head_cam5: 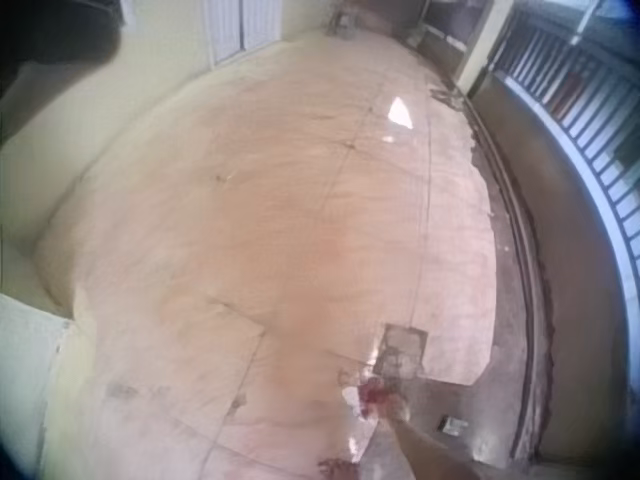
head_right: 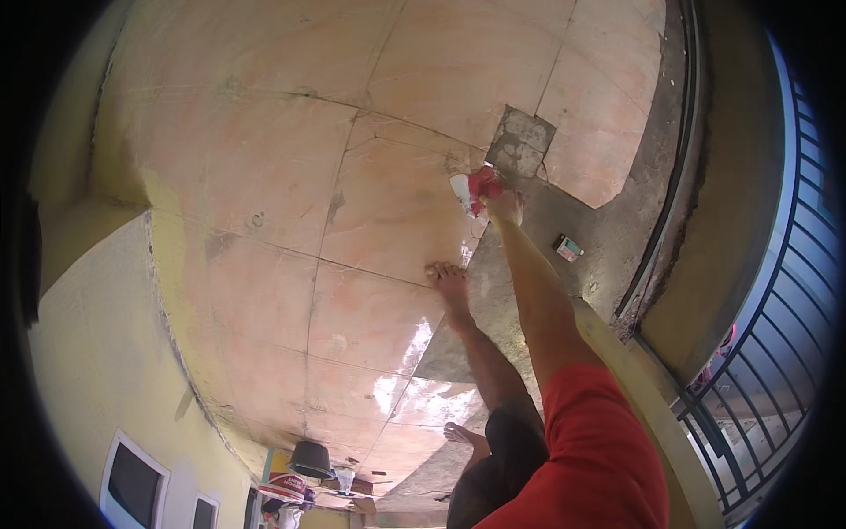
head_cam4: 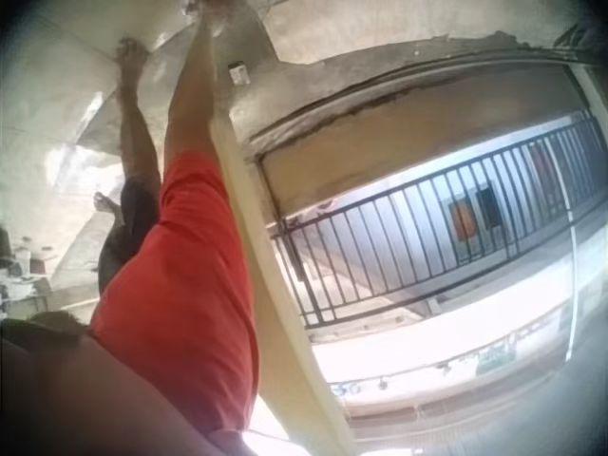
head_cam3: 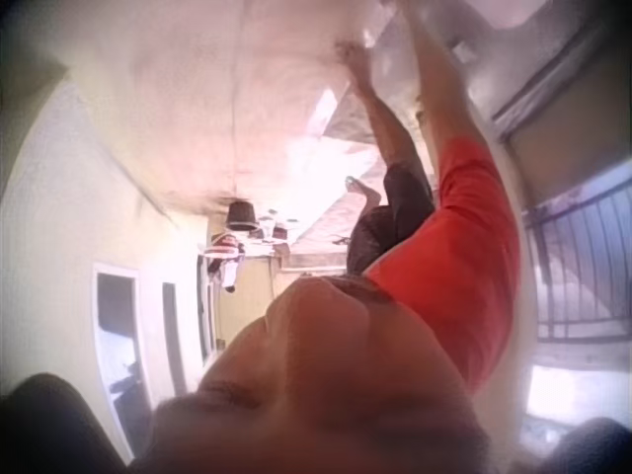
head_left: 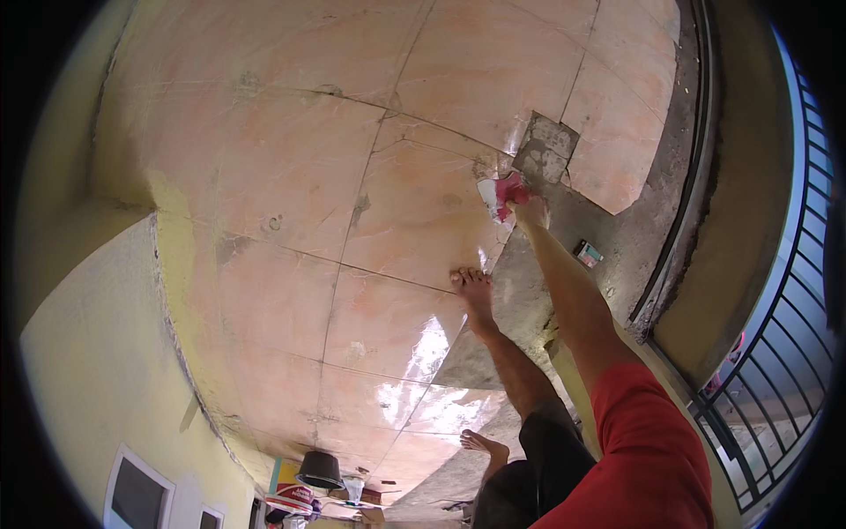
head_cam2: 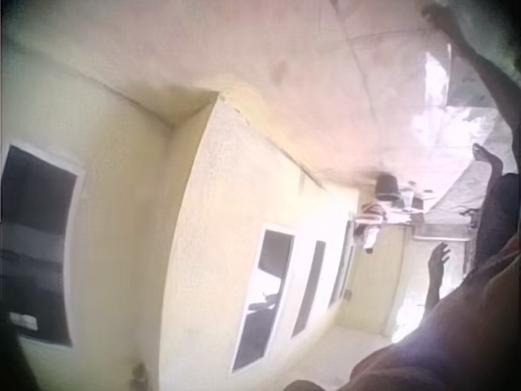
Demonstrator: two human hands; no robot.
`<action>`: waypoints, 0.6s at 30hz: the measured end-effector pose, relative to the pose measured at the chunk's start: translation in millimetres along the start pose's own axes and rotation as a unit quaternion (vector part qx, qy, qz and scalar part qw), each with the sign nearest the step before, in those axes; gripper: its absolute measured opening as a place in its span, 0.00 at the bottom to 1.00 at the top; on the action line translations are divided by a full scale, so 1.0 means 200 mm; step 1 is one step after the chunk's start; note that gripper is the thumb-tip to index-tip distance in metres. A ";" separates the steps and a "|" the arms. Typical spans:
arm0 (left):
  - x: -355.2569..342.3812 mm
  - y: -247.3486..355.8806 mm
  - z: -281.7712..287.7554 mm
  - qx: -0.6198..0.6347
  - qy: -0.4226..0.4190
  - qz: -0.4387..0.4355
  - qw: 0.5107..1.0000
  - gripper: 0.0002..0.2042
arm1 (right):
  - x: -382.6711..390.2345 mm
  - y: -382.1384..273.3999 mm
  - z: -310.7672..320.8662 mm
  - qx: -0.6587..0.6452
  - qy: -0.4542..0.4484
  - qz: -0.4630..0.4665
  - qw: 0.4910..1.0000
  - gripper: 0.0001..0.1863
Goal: The person mixes a white compound in a bucket using two red plastic trowels, then applies the mixture to a wall corner. The person uses the trowels to smooth the surface and transfer material between tools.
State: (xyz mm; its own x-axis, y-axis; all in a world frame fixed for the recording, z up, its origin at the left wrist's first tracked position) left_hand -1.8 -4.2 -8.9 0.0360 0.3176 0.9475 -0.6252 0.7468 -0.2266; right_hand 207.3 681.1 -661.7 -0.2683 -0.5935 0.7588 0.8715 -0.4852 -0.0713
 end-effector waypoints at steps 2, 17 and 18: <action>0.19 -0.11 -0.14 0.036 0.043 -0.023 0.998 0.23 | 0.07 0.01 0.02 -0.045 -0.024 0.079 0.996 0.31; -0.11 -0.69 0.07 0.132 0.179 -0.277 0.935 0.15 | 2.99 0.34 -0.35 -0.040 -0.524 0.174 0.833 0.13; -0.13 -0.83 0.13 0.149 0.184 -0.294 0.926 0.15 | 3.21 0.39 -0.39 -0.006 -0.526 0.187 0.830 0.12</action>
State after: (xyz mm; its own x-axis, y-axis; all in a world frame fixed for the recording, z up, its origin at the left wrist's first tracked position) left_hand 81.2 -151.4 10.1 0.6676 0.1266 0.7337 -0.5983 0.6777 0.4275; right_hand 71.0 211.6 -231.2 0.5326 0.1811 0.8268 0.8069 -0.4034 -0.4315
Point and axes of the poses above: each hand's wrist, its own x-axis away from the middle knuckle, its own z-axis out of the back of the hand, y = z × x, the point moved 1 cm from there along -x, towards the middle knuckle, and after that the axes turned 11 degrees about -y, right-handed, at the moved point
